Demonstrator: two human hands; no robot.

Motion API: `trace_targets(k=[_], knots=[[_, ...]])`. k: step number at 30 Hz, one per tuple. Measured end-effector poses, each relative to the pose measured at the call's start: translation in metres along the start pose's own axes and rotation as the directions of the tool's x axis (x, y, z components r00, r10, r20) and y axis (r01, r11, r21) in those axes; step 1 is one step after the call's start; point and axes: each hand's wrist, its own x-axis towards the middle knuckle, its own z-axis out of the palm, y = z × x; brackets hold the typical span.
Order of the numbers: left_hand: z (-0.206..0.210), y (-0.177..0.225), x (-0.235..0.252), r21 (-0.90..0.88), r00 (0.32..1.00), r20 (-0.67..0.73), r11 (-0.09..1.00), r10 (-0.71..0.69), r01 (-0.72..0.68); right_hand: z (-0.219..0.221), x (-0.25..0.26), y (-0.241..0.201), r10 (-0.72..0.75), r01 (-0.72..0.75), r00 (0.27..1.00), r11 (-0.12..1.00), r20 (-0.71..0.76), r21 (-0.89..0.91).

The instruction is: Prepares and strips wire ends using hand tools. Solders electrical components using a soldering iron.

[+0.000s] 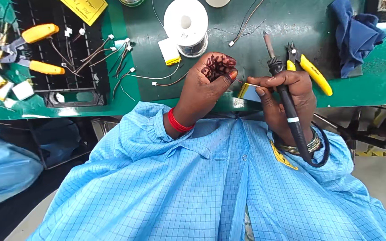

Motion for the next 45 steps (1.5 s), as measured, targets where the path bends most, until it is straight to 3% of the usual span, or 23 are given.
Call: trace_targets(k=[3, 5, 9, 13, 16, 20, 27, 32, 37, 45], knots=[[-0.010, -0.003, -0.005, 0.186, 0.996, 0.033, 0.979, 0.077, -0.082, -0.006, 0.005, 0.000, 0.005, -0.001, 0.997, 0.999, 0.074, -0.054], [-0.019, -0.007, -0.006, 0.303, 0.983, 0.132, 0.938, 0.131, -0.166, -0.010, 0.007, 0.001, 0.004, 0.006, 0.994, 0.996, 0.106, -0.086], [-0.025, -0.006, -0.005, 0.457, 0.922, 0.334, 0.822, 0.195, -0.339, -0.012, 0.008, 0.002, -0.006, 0.010, 0.990, 1.000, 0.138, -0.024], [-0.024, -0.005, 0.000, 0.570, 0.874, 0.438, 0.687, 0.210, -0.451, -0.013, 0.011, 0.001, -0.016, 0.019, 0.982, 1.000, 0.191, -0.010], [-0.025, -0.007, 0.001, 0.665, 0.881, 0.415, 0.585, 0.228, -0.464, -0.015, 0.017, 0.003, -0.007, 0.012, 0.973, 1.000, 0.232, -0.023], [-0.026, -0.009, -0.004, 0.718, 0.904, 0.360, 0.551, 0.230, -0.426, -0.011, 0.028, 0.013, -0.027, 0.041, 0.972, 0.998, 0.233, -0.056], [-0.024, -0.016, -0.009, 0.811, 0.920, 0.276, 0.446, 0.278, -0.378, 0.006, 0.019, 0.008, -0.137, 0.135, 0.990, 0.907, 0.024, -0.398], [-0.020, -0.016, -0.014, 0.813, 0.915, 0.281, 0.435, 0.289, -0.387, 0.022, -0.009, -0.004, -0.063, 0.082, 0.997, 0.857, 0.053, -0.509], [-0.020, -0.018, -0.016, 0.821, 0.914, 0.264, 0.427, 0.307, -0.380, 0.021, -0.001, 0.003, -0.045, 0.084, 0.995, 0.864, 0.089, -0.496], [-0.021, -0.025, -0.015, 0.823, 0.899, 0.256, 0.408, 0.355, -0.395, 0.007, 0.017, 0.019, -0.059, 0.114, 0.982, 0.943, 0.180, -0.314]])
